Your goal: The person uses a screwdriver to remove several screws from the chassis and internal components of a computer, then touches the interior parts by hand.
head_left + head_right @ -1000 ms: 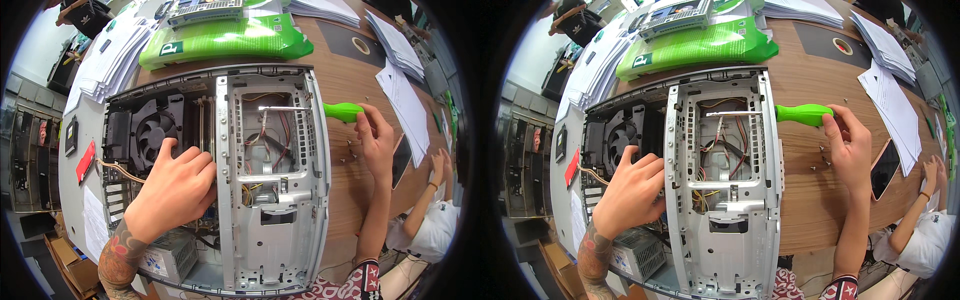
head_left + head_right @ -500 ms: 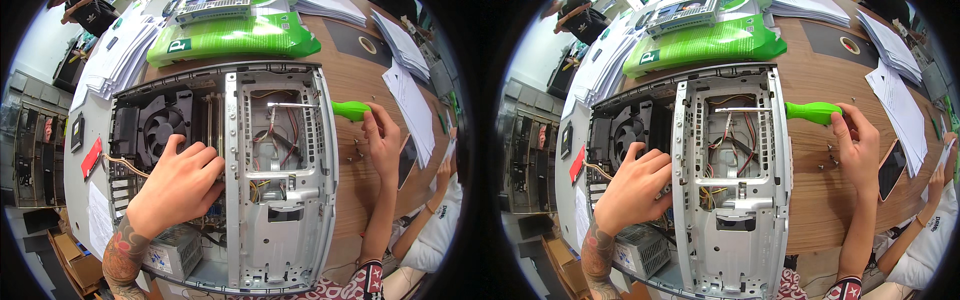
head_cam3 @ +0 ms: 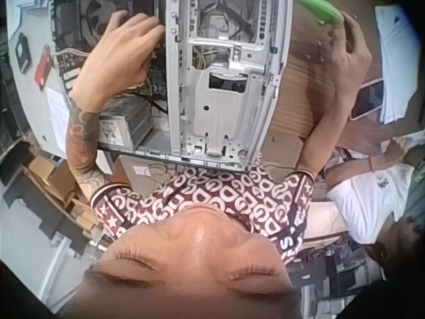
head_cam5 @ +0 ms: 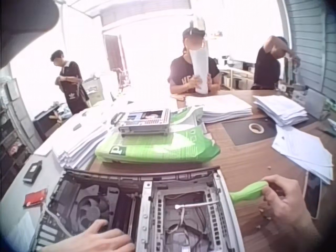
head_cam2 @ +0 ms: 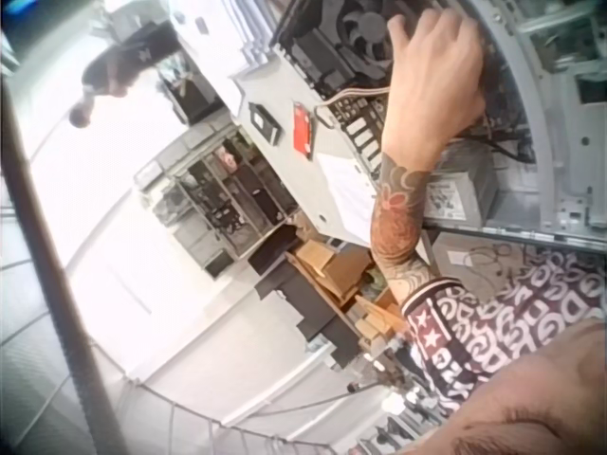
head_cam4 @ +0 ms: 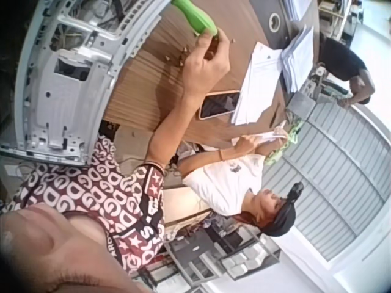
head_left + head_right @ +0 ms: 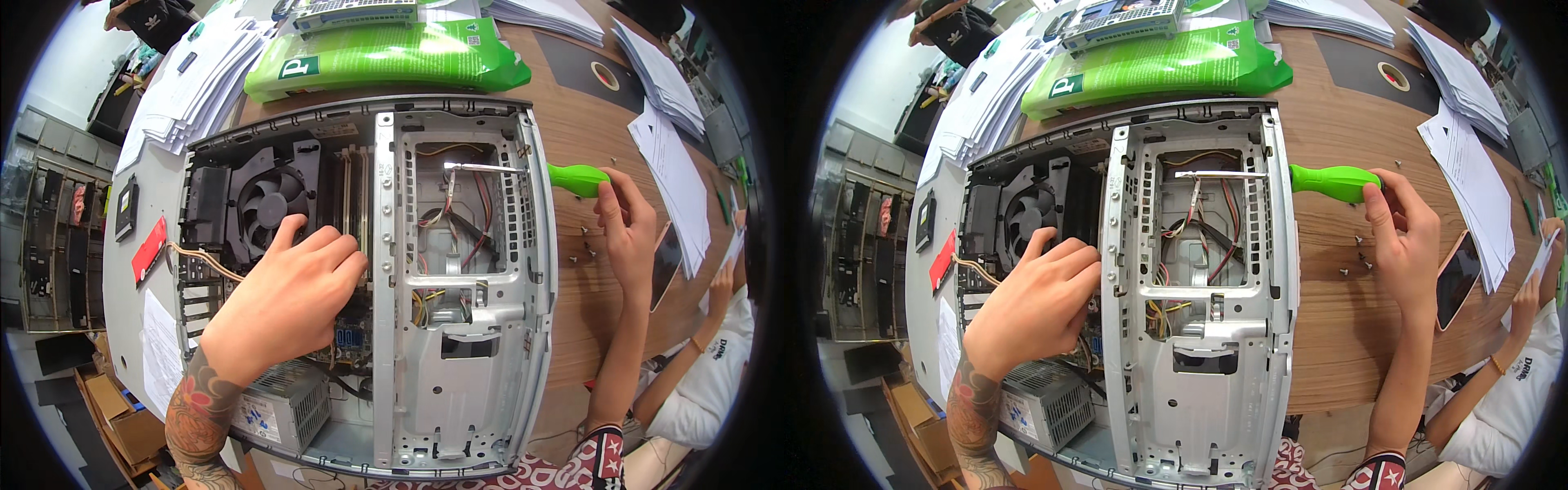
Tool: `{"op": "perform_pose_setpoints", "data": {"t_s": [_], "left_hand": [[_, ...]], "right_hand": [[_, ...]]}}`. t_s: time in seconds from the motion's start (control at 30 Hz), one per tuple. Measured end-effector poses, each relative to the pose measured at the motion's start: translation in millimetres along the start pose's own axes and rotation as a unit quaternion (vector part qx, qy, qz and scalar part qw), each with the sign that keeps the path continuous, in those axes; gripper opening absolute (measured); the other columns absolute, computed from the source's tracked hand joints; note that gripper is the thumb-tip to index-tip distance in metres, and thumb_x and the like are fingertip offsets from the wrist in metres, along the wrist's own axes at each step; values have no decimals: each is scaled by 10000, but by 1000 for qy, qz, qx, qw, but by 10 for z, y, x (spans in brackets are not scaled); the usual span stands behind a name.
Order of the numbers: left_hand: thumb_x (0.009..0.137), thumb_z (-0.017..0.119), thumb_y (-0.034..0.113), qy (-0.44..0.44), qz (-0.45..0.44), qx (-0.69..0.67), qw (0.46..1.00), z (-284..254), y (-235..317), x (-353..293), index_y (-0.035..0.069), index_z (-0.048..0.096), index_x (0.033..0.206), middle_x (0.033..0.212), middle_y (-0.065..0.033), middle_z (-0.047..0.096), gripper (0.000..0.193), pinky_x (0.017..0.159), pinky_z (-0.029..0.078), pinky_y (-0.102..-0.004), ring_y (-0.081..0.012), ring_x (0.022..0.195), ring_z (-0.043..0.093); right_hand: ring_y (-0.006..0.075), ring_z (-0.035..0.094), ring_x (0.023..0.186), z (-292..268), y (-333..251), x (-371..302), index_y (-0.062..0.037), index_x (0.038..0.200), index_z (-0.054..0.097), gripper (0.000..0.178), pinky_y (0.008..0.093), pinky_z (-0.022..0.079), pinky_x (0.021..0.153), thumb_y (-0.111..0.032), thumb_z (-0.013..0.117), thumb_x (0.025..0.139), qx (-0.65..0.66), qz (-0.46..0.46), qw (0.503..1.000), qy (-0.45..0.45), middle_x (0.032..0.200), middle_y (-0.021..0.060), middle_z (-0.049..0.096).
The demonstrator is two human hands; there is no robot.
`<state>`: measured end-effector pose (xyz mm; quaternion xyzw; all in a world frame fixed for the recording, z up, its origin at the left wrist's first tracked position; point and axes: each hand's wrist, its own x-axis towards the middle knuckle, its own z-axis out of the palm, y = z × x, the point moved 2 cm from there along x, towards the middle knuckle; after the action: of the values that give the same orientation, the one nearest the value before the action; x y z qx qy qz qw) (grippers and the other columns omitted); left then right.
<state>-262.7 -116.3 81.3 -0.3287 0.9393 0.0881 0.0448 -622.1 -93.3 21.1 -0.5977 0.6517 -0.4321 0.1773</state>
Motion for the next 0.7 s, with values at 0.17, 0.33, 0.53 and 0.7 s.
{"op": "perform_pose_setpoints", "data": {"t_s": [0.17,0.33,0.53,0.7], "left_hand": [[665,642,-28,-5,9,25,1000,13,6,10,28,602,925,931,-77,572,270,1010,391,-493,-266,972,579],[656,641,-27,-4,6,13,1000,-3,-6,-5,40,605,896,916,-67,574,252,1014,384,-476,-259,965,578],[685,663,22,0,23,-34,999,6,-71,8,63,595,902,887,-52,577,232,950,388,-453,-240,955,583],[705,672,28,-5,10,-23,1000,22,-88,-76,51,594,969,882,-49,587,277,975,390,-481,-236,959,589]], "right_hand": [[70,525,712,-5,10,4,34,1121,642,275,227,429,621,-218,608,1019,3,4,1000,0,794,24,601],[68,519,710,0,-8,18,32,1119,641,261,225,426,617,-205,599,1020,-3,7,1000,-7,792,17,596],[61,522,694,-54,95,-22,27,1171,644,280,220,427,609,-204,593,1021,-12,21,1000,7,802,12,600],[51,484,637,8,155,-6,16,1188,640,293,219,387,561,-224,578,1032,24,31,999,-10,764,2,572]]}}
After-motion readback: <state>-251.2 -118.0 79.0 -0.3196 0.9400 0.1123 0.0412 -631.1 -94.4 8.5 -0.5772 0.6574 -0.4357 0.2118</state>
